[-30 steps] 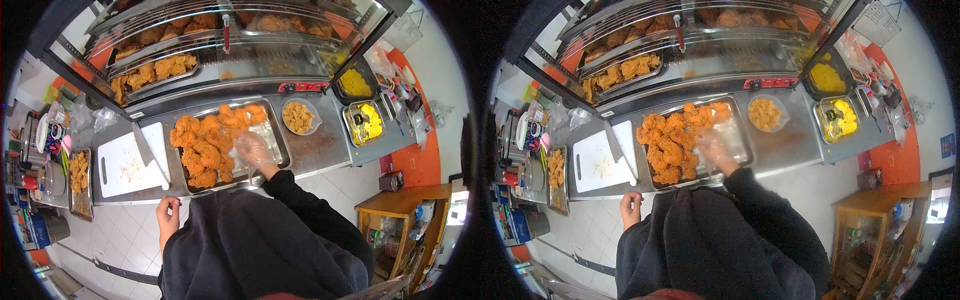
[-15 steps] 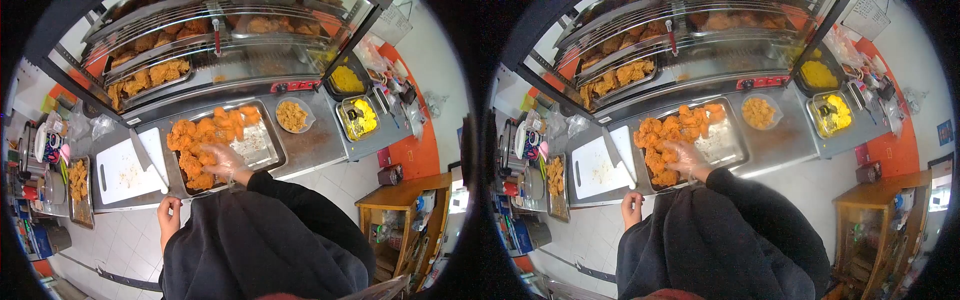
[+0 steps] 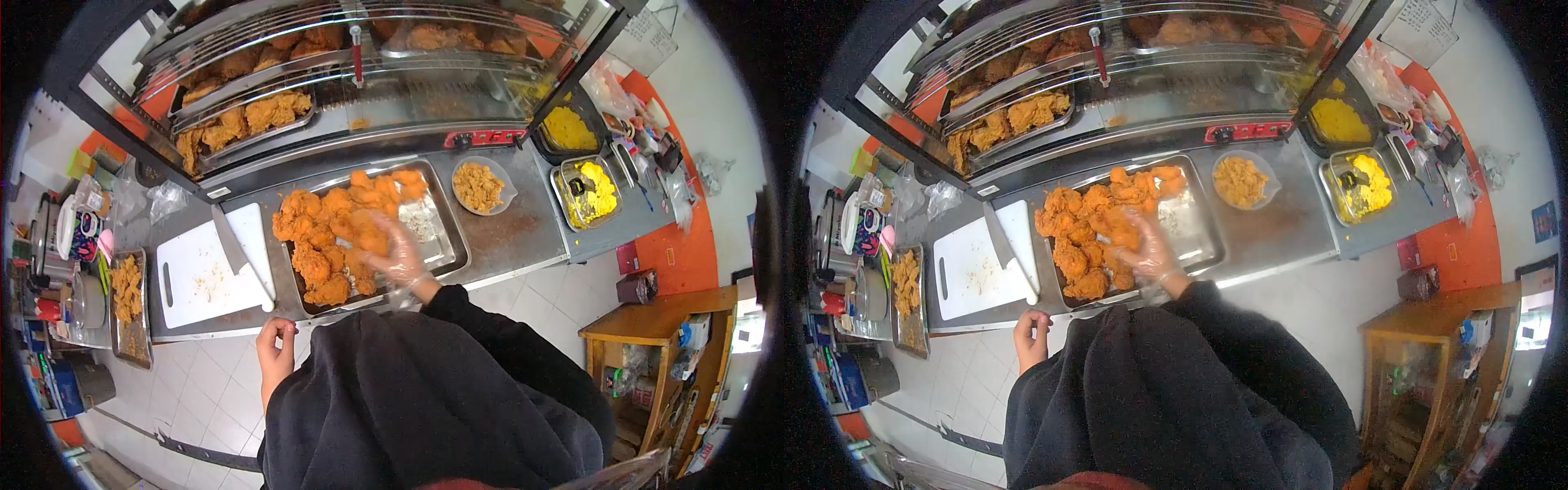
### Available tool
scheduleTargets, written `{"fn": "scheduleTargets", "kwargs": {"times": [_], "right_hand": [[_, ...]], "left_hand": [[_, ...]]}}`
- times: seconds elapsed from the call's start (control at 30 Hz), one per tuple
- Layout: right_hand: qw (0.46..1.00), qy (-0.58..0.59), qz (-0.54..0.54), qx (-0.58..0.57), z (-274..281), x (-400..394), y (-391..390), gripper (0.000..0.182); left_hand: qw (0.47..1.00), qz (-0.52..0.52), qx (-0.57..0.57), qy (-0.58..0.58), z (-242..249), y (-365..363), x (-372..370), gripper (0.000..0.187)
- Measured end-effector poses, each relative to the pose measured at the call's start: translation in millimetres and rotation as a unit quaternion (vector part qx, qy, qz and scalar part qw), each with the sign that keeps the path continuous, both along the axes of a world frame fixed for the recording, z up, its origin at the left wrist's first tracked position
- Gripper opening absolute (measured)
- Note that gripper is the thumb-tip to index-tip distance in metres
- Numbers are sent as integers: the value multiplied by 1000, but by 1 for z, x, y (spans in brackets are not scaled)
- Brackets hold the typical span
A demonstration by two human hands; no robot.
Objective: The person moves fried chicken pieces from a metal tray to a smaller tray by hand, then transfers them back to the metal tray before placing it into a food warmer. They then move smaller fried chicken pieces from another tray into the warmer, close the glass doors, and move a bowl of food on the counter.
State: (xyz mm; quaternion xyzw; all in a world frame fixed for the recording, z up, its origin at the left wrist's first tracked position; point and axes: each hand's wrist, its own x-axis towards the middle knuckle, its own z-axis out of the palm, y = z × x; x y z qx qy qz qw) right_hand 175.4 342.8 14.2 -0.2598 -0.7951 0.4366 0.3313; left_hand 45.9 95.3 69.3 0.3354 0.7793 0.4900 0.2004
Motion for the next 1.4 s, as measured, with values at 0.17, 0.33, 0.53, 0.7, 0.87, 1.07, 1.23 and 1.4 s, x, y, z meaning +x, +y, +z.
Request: {"fn": "scheduleTargets", "kwargs": {"times": [0.17, 0.33, 0.53, 0.7, 0.87, 1.07, 1.23, 1.4], "right_hand": [[977, -211, -14, 31, 2, 40, 21, 62], [960, -240, 131, 55, 13, 41, 44, 63], [956, -233, -39, 174, 20, -39, 68, 72], [892, -410, -44, 183, 17, -72, 73, 70], [890, -414, -88, 168, -40, -62, 85, 50], [879, -362, -50, 307, -57, -46, 87, 36], [903, -395, -9, 171, -44, -47, 90, 39], [947, -296, -1, 122, -1, -28, 94, 40]], "left_hand": [[1000, 11, -2, 4, -1, -3, 0, 8], [1000, 11, 1, 14, -1, -1, 4, 9], [1000, 7, -24, -3, 1, -5, 6, 15], [999, 32, 6, 21, 2, -9, 9, 10], [998, 64, 2, 5, -4, -25, 8, 9], [997, 82, -8, -10, -4, -30, 10, 10], [997, 73, -7, -5, 0, -25, 8, 9], [998, 67, -6, -4, -3, -23, 5, 10]]}}
